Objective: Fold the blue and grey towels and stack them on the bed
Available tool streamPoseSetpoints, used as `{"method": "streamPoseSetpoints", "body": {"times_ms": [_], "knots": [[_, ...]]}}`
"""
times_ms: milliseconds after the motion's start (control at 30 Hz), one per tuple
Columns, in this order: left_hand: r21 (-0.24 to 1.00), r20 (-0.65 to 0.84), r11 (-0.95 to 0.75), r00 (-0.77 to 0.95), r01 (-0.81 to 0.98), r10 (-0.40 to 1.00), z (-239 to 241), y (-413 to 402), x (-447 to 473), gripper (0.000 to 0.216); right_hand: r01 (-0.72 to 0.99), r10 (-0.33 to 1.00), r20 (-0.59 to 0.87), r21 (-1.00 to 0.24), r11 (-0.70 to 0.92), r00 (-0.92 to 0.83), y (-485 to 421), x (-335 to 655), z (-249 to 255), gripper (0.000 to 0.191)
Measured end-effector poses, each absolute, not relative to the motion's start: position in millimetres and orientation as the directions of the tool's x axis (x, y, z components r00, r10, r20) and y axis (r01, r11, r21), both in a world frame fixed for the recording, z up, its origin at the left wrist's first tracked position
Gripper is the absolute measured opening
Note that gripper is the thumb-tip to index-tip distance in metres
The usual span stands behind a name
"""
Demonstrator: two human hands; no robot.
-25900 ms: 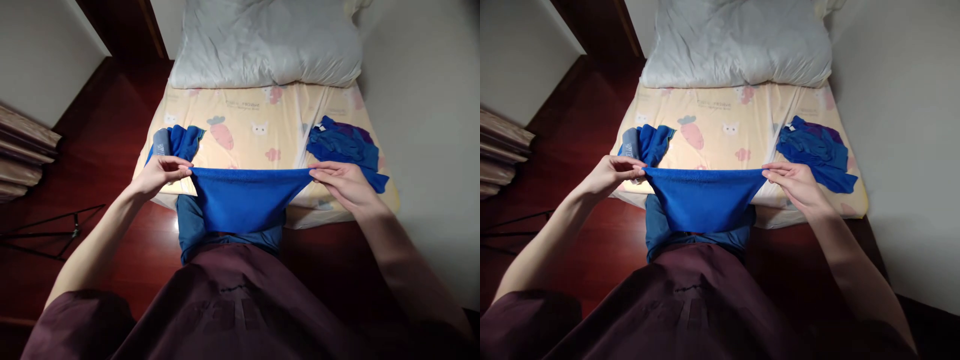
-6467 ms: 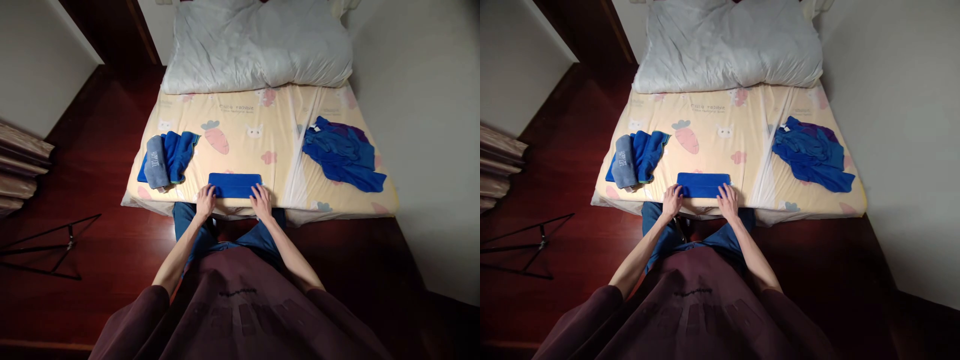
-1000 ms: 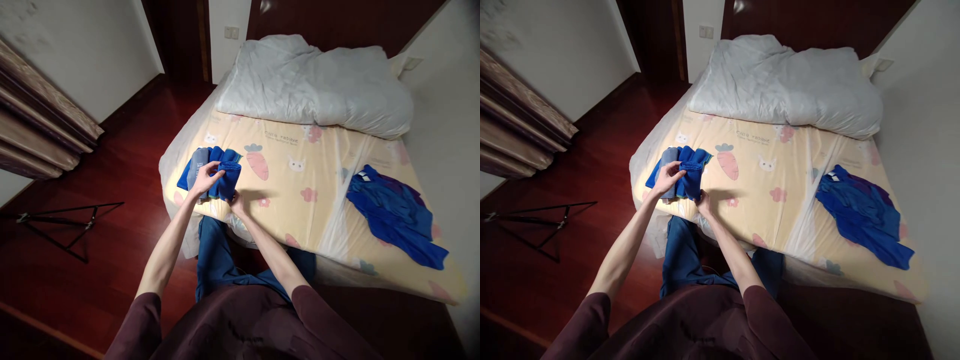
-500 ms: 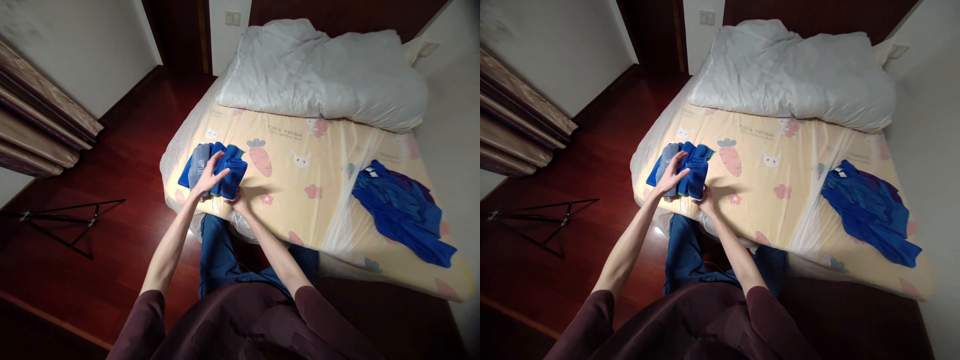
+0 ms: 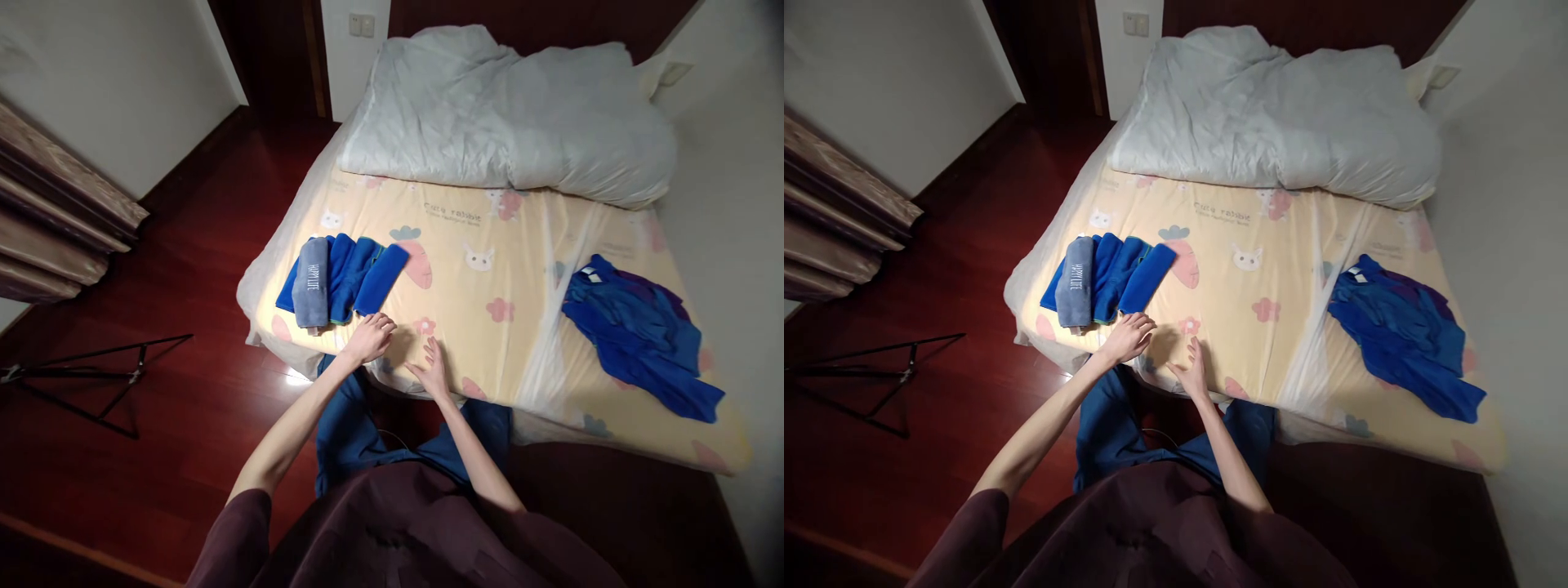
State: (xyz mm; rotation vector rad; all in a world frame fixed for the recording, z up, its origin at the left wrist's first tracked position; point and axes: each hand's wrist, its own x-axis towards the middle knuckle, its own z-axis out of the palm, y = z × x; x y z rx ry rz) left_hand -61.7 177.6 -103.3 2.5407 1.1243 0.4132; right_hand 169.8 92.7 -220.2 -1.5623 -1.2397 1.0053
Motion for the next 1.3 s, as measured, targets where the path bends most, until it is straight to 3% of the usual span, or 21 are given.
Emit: {"method": "streamPoseSetpoints", "body": {"times_ms": [200,333,533,733,833,1033,1133,1300], "knots": [[0.398,0.039,-0.597,0.637,0.697,0.770,-141.0,250.8,-5.0,0.030,0.255,0.968,-0.149,-0.946,-0.199,0.203,10.5,191.7,-209.6,0.079],[0.354,0.008,-0.571,0.608,0.741,0.794,-157.2,314.7,27.5,0.046,0.280,0.948,-0.231,-0.916,-0.288,0.220,-46.6,207.6,-215.2,0.062],[0.207,-0.126,-0.474,0.504,0.856,0.854,-180.6,381.1,40.2,0.066,0.178,0.882,-0.354,-0.890,-0.420,0.311,-84.4,232.0,-232.6,0.042],[0.307,-0.023,-0.322,0.345,0.896,0.938,-187.2,407.0,-8.8,0.062,0.142,0.866,-0.434,-0.868,-0.475,0.248,-69.2,232.7,-231.1,0.035],[0.286,-0.015,-0.323,0.341,0.902,0.940,-178.3,412.2,-36.7,0.063,0.134,0.864,-0.446,-0.865,-0.483,0.235,-65.6,231.1,-228.1,0.032],[0.024,-0.090,-0.397,0.398,0.917,0.913,-172.5,404.7,-33.5,0.067,0.092,0.863,-0.434,-0.878,-0.470,0.259,-59.8,234.7,-220.9,0.035],[-0.056,-0.124,-0.448,0.439,0.892,0.890,-176.3,384.3,-30.1,0.068,0.106,0.862,-0.382,-0.893,-0.437,0.333,-51.5,247.9,-214.8,0.032],[-0.146,-0.137,-0.375,0.356,0.916,0.924,-179.2,376.1,-57.4,0.072,0.159,0.860,-0.280,-0.913,-0.376,0.427,-34.6,309.5,-197.5,0.034]]}}
